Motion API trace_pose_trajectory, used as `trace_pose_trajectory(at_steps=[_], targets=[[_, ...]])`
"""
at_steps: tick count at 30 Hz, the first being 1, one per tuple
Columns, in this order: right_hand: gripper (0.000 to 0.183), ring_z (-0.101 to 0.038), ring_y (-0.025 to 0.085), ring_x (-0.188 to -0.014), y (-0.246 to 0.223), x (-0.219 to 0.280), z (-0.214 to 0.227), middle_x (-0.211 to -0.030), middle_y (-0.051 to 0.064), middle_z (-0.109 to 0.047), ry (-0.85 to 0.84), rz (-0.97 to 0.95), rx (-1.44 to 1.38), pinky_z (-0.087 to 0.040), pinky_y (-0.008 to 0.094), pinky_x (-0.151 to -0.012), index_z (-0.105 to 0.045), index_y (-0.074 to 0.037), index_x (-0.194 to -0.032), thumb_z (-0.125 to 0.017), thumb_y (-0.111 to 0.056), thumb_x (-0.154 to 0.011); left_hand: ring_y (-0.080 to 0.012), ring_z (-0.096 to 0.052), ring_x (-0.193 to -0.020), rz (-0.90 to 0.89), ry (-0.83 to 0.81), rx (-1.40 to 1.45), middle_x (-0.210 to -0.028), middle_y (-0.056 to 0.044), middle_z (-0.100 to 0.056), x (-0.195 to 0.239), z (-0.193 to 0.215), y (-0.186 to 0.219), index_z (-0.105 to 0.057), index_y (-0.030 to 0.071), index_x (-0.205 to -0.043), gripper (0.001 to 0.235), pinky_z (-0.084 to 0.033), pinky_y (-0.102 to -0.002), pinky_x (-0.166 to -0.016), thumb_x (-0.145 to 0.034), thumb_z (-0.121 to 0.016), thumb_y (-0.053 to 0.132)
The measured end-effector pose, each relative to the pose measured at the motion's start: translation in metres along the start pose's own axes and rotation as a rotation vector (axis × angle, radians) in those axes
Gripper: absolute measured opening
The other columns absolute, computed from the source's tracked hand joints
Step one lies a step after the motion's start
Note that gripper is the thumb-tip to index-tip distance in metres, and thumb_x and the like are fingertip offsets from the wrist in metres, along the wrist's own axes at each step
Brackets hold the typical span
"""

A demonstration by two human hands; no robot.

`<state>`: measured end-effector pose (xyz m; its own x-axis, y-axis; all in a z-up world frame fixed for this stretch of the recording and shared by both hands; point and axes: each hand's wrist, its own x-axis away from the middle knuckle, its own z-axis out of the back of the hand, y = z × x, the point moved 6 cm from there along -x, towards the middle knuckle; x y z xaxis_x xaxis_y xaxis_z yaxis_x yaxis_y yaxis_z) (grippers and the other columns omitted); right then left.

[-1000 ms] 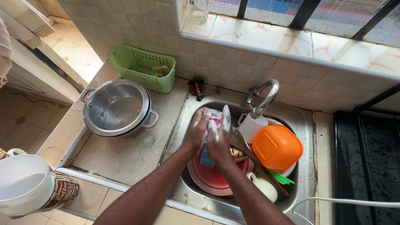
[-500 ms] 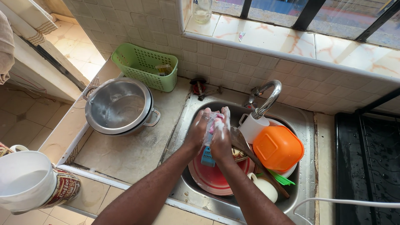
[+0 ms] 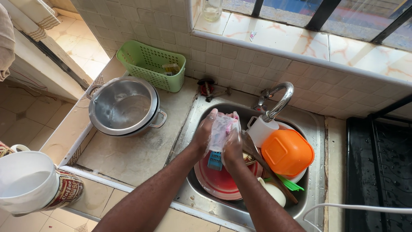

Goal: Washing a mug with a sponge and soap in a sink

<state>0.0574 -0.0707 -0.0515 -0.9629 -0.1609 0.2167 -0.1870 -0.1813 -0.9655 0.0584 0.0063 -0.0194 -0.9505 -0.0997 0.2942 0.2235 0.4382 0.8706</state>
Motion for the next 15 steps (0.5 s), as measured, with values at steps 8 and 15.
trace_pose_trajectory(at_steps=[8,15], targets=[[0.07,-0.038,0.051,-0.135,-0.061,0.026,-0.012,-0.159,0.041,-0.021,0.086,-0.04,-0.522,-0.025,0.058,-0.117,-0.004,0.006,-0.163,-0.023,-0.02,-0.101,-0.0269,-0.067,-0.114,0.105,-0.052,0.483,-0.123,-0.017,-0.072,-0.033,0.01,-0.028,-0.07,0.002,-0.126,0.042,-0.043,-0.045,-0.111,-0.106,-0.052,0.035],[0.06,-0.05,0.042,-0.13,-0.04,0.02,-0.007,-0.15,0.036,-0.037,0.015,-0.12,-0.371,-0.031,0.057,-0.118,-0.012,0.002,-0.161,-0.019,-0.025,-0.108,-0.026,-0.072,-0.108,0.021,-0.11,0.453,-0.117,-0.017,-0.075,-0.051,0.023,-0.039,-0.072,0.008,-0.114,0.047,-0.053,-0.045,-0.101,-0.103,-0.051,0.048]])
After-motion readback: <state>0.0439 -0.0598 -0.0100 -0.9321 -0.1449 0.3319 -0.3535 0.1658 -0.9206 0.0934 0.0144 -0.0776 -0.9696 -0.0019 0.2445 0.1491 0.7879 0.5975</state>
